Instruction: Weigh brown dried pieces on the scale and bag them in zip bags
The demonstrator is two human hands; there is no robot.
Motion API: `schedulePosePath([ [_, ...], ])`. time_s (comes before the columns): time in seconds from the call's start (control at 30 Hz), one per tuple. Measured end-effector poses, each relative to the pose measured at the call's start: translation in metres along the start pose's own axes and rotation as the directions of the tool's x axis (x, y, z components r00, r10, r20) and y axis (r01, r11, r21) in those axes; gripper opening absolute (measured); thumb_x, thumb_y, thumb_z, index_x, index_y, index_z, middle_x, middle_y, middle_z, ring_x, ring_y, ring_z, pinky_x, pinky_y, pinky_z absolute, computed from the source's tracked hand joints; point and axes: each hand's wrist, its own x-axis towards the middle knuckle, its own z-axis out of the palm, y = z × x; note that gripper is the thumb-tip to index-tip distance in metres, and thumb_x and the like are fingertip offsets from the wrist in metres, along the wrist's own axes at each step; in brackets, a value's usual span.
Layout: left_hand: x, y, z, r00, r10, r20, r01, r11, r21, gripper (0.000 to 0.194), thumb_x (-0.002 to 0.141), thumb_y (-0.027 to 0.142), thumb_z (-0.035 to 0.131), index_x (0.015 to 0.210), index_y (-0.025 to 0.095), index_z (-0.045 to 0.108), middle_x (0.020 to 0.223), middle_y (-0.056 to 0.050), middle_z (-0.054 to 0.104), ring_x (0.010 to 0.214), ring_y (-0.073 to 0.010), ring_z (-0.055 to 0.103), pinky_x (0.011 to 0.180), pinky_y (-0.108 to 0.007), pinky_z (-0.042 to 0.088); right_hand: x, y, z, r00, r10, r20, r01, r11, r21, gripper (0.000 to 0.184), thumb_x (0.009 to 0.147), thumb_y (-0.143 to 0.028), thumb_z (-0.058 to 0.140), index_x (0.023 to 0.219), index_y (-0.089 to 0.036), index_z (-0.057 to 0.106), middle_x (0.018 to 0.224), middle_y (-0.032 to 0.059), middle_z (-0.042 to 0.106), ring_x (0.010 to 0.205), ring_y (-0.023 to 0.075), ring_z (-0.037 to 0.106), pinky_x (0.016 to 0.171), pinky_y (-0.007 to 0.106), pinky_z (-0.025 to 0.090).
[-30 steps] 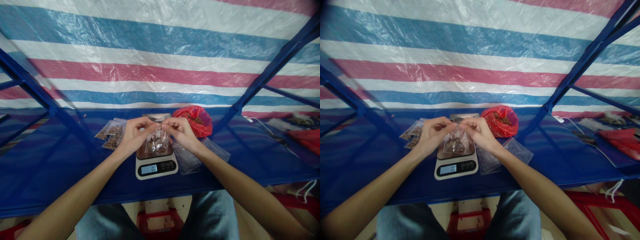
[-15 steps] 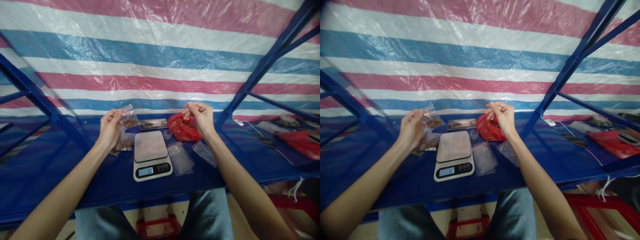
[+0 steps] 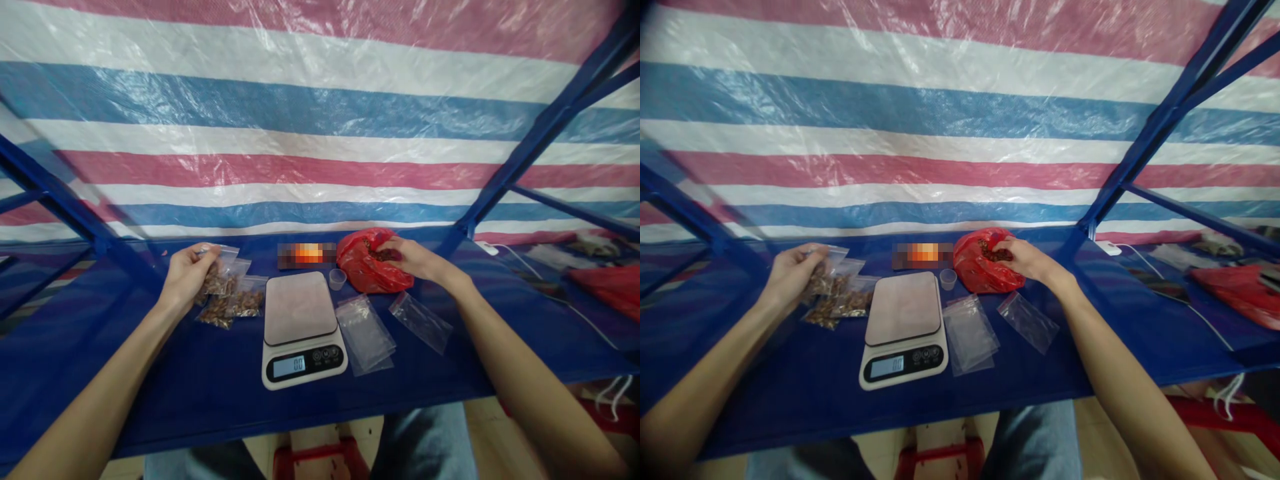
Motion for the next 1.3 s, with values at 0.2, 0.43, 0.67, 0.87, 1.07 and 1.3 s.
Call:
schedulePosePath([
  [0.2,0.007,-0.009,-0.005,0.998,0.043,0.056,-0.049,0.992,0.113,0.036,0.071,0.052,0.083,0.075,0.019,0.069,0.058,-0.001,0.064,0.046,-0.0141,0.049,0.042,-0.025,0.034,-0.007,-0.006,-0.004,0.998,-0.059,0.023,0.06,0.994,-0.094,0.031,0.092,-0.027,0.069,0.121,-0.02,0.08,0.122,0.0148,0.079,0.109,0.0307,0.077,0.102,0.044,0.06],
  [0.43,0.014,-0.023,-0.01,0.955,0.284,0.084,-0.292,0.857,0.425,0.036,0.081,0.052,0.074,0.101,0.023,0.067,0.085,-0.001,0.068,0.071,-0.0193,0.06,0.063,-0.028,0.046,-0.006,-0.015,0.0,0.997,-0.047,0.053,0.057,0.977,-0.204,0.032,0.093,-0.009,0.06,0.116,-0.019,0.08,0.12,0.0154,0.077,0.108,0.0284,0.075,0.099,0.04,0.059],
  [0.67,0.029,-0.036,-0.023,0.916,0.396,0.061,-0.379,0.808,0.451,0.031,0.096,0.038,0.06,0.121,0.021,0.056,0.101,-0.002,0.066,0.093,-0.0219,0.065,0.084,-0.031,0.048,-0.006,-0.023,0.003,0.997,-0.017,0.069,0.037,0.953,-0.299,0.033,0.097,-0.007,0.052,0.119,-0.018,0.075,0.125,0.0161,0.074,0.114,0.0293,0.074,0.101,0.039,0.057],
  [0.87,0.018,-0.018,-0.02,0.87,0.478,0.12,-0.471,0.735,0.488,0.023,0.102,0.039,0.052,0.112,0.022,0.064,0.106,-0.003,0.071,0.102,-0.024,0.066,0.094,-0.034,0.05,-0.006,-0.025,0.001,0.999,-0.004,0.04,0.017,0.944,-0.33,0.033,0.101,-0.01,0.051,0.117,-0.023,0.076,0.126,0.0122,0.077,0.111,0.028,0.076,0.094,0.036,0.059],
  [1.07,0.0,0.002,-0.013,0.781,0.564,0.266,-0.617,0.634,0.467,0.015,0.095,0.036,0.059,0.095,0.027,0.071,0.101,-0.004,0.071,0.106,-0.0287,0.065,0.103,-0.044,0.048,-0.004,-0.018,0.005,1.0,-0.028,0.006,0.029,0.948,-0.318,0.03,0.101,-0.014,0.055,0.119,-0.022,0.077,0.122,0.0131,0.077,0.112,0.0288,0.075,0.1,0.04,0.058],
  [1.3,0.003,-0.001,-0.013,0.804,0.513,0.3,-0.594,0.708,0.382,0.015,0.076,0.033,0.073,0.09,0.036,0.075,0.096,-0.004,0.072,0.1,-0.0349,0.064,0.1,-0.051,0.047,-0.003,-0.015,0.01,0.998,-0.055,0.012,0.056,0.956,-0.289,0.033,0.099,-0.011,0.055,0.122,-0.02,0.077,0.122,0.0149,0.073,0.111,0.0271,0.074,0.101,0.038,0.057],
])
